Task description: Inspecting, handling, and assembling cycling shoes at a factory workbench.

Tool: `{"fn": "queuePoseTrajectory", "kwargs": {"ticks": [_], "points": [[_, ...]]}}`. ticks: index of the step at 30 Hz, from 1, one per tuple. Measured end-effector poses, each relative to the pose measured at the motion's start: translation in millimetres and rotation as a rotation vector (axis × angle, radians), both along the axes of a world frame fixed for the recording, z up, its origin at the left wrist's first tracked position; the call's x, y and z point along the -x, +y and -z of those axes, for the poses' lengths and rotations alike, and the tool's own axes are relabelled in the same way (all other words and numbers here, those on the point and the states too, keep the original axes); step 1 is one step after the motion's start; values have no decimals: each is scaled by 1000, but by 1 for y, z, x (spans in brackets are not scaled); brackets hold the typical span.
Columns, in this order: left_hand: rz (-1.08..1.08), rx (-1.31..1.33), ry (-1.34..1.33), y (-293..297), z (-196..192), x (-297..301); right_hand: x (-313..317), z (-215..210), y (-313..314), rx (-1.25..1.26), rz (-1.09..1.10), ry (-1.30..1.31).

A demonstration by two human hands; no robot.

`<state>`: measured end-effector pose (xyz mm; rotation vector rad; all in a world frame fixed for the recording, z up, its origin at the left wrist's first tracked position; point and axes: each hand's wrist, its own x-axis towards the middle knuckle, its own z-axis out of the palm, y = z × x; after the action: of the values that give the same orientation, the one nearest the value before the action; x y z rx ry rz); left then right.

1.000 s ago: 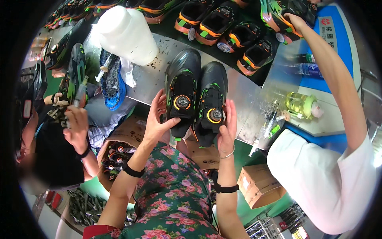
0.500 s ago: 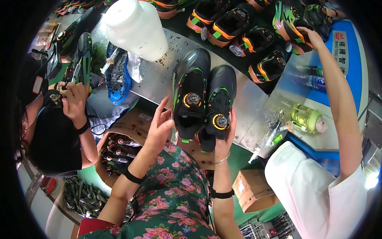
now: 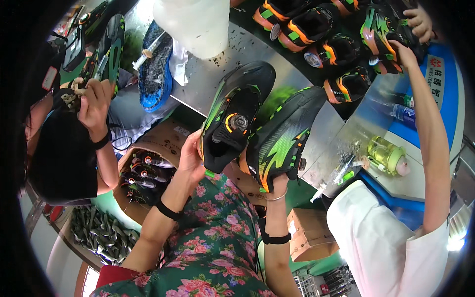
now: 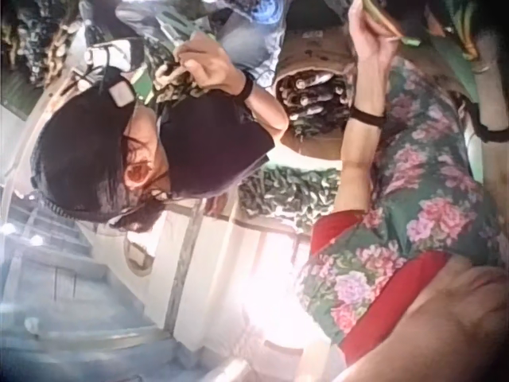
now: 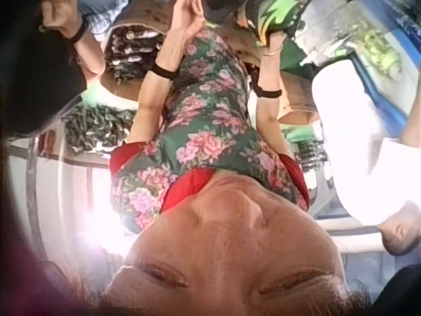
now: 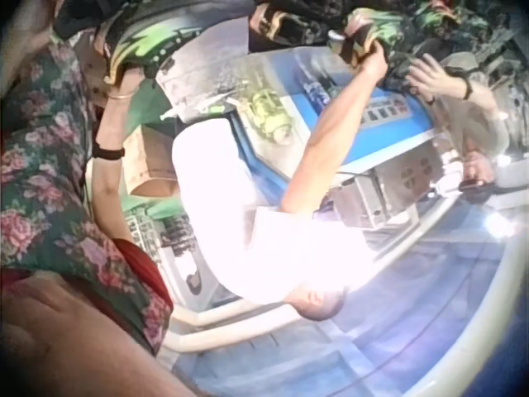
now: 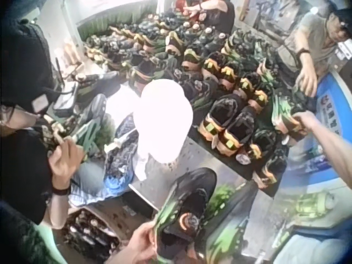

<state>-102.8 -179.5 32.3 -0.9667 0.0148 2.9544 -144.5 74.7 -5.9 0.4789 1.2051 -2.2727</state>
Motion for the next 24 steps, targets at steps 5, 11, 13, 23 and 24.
{"fn": "queuePoseTrajectory", "kwargs": {"ticks": [5,11,13,23,24], "points": [[221,450,7,-5,-22,7,6,-9,3,461,-40,-289],[264,751,199,0,-34,8,9,-20,15,213,-159,-154],[261,735,183,7,-38,5,5,-19,24,305,-26,-260],[307,1184,192,22,-42,17,10,-30,33,193,-15,-219],[312,1182,192,23,-42,18,10,-31,34,170,-7,-207]]}}
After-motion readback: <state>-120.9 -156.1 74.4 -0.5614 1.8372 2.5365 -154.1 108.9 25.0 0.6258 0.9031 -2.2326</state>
